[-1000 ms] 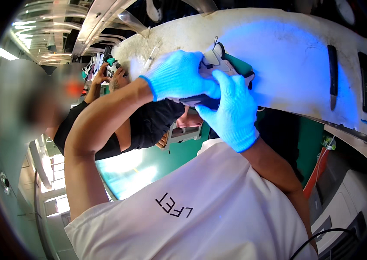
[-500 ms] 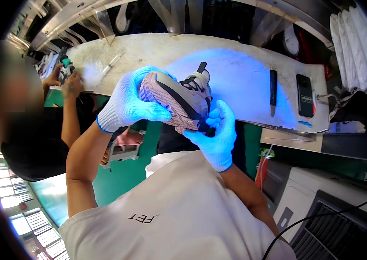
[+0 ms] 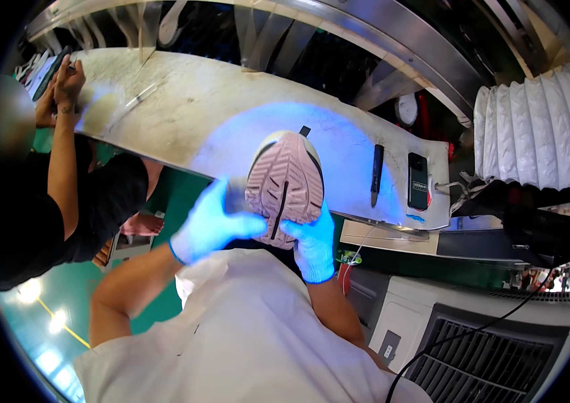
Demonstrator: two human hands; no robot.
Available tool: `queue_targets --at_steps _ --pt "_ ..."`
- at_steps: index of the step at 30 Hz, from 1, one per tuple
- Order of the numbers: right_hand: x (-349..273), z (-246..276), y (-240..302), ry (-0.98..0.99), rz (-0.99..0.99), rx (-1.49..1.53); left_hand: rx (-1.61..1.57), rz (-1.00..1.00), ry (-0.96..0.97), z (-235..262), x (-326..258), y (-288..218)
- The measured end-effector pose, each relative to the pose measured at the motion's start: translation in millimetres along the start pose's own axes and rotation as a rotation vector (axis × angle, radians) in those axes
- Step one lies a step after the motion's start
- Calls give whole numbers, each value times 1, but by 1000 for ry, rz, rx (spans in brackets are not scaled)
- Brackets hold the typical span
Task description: The person uses a small black tool to scrape and clean the surface of a white and green sneaker. They repeatedly rub the tool against the shoe's upper and sole, rotating the shoe to access different areas. The person handles the shoe with gloved hands, focusing on specific spots on the sneaker.
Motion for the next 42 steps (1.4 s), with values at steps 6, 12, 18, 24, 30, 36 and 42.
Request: queue_targets --at_steps 6,12,18,24,30,36,42 --pt "-15 13 -2 -120 18 -206 -173 37 -66 -25 -7 50" --pt "-40 30 109 -120 515 -524 409 -141 -17 -27 0 43" --pt "-31 -9 128 111 547 -766 394 -233 83 -2 3 45" --pt "-31 -67 119 287 802 -1048 241 -503 254 7 -12 0" --pt "-26 -85 96 341 872 -1026 327 -559 149 2 -48 -47" --pt "-30 -83 92 186 894 -998 540 -619 432 -11 -56 -54" --pt "-39 -53 93 127 841 -892 550 -912 607 -46 -34 -37"
Point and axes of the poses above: each hand's wrist, its own x-axis towards the middle knuckle, its own z-axis out of the back of the hand, y = z × x, the point moved 3 cm from there along x, towards the middle knuckle, and after that the axes turned 14 degrees about -x, right-handed, at the moved point
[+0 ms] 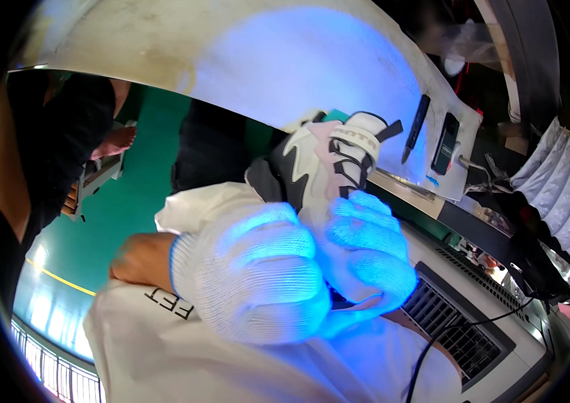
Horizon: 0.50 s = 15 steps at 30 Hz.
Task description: The person uses a small black tool to scrape and clean the surface of a white and green sneaker. They repeatedly rub the tool against the shoe's upper and sole, rotating the shoe to access different areas. The person handles the shoe with gloved hands, focusing on specific spots on the sneaker.
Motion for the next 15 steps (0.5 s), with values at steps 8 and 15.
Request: queue_targets --at_steps 8,15 --pt "-24 33 -15 -20 -54 40 -3 -10 33 -23 44 24" --pt "-34 42 -17 -58 -77 66 -144 354 137 -29 58 33"
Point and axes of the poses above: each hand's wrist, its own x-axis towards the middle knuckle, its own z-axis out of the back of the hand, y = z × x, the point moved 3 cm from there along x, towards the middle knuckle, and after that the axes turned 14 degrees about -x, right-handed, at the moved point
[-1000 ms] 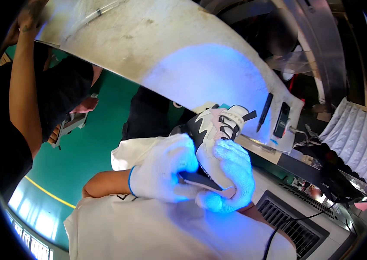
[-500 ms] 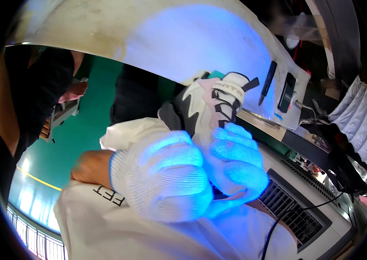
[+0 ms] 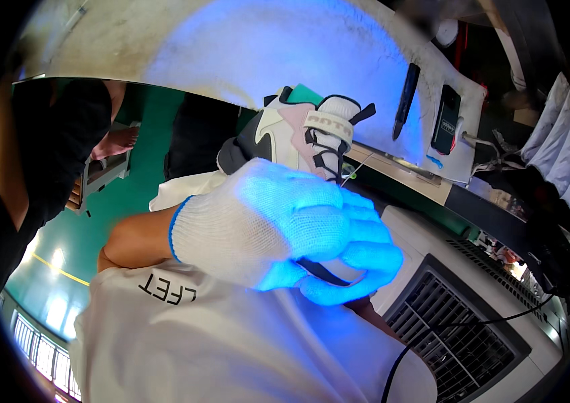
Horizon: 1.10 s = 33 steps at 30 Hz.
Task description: The person uses a small black tool to scrape and clean the surface of a white and green sneaker. They repeatedly rub the tool against the shoe's upper and sole, rotating the shoe to access different areas. The person handles the shoe with gloved hands, focusing on specific spots on the sneaker.
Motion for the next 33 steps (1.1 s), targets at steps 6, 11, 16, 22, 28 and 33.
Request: queue_targets --at_steps 6,11,16,22,28,33 --pt "-7 7 1 -19 -8 -5 -57 47 17 -9 1 5" --pt "-5 8 -9 14 -1 23 -57 74 -31 -14 -3 10" --pt "-6 11 4 11 -34 -33 -83 -17 40 -10 -2 10" --pt "12 10 6 130 -26 -67 -103 -2 105 -3 2 16" --pt "29 2 16 249 -33 -98 -266 -129 1 22 -15 28" --pt "31 8 30 165 -118 -221 -175 63 -313 57 -62 49"
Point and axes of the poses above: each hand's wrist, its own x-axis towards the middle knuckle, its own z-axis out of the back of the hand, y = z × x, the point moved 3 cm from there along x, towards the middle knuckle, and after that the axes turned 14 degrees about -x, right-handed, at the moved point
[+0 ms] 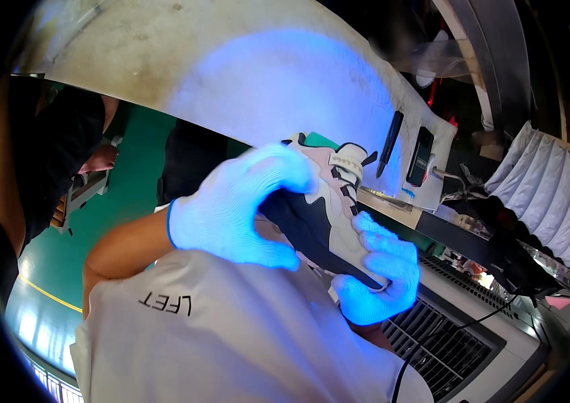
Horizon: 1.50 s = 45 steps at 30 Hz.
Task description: The person uses a small black tool to scrape and clean the surface of a white and green sneaker. They repeatedly rub the tool against the shoe's upper and sole, rotating the shoe to access different areas. The person handles the shoe with gloved hands, focusing on specific spots on the sneaker.
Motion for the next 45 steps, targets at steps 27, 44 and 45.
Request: queue_targets --at_steps 27,44,45 --pt "-37 -5 -98 -292 201 584 63 164 412 -58 80 6" --pt "-3 -33 -198 -7 -54 254 776 246 195 -46 86 -13" --pt "-4 -31 -196 84 -142 285 917 257 172 -48 70 -19"
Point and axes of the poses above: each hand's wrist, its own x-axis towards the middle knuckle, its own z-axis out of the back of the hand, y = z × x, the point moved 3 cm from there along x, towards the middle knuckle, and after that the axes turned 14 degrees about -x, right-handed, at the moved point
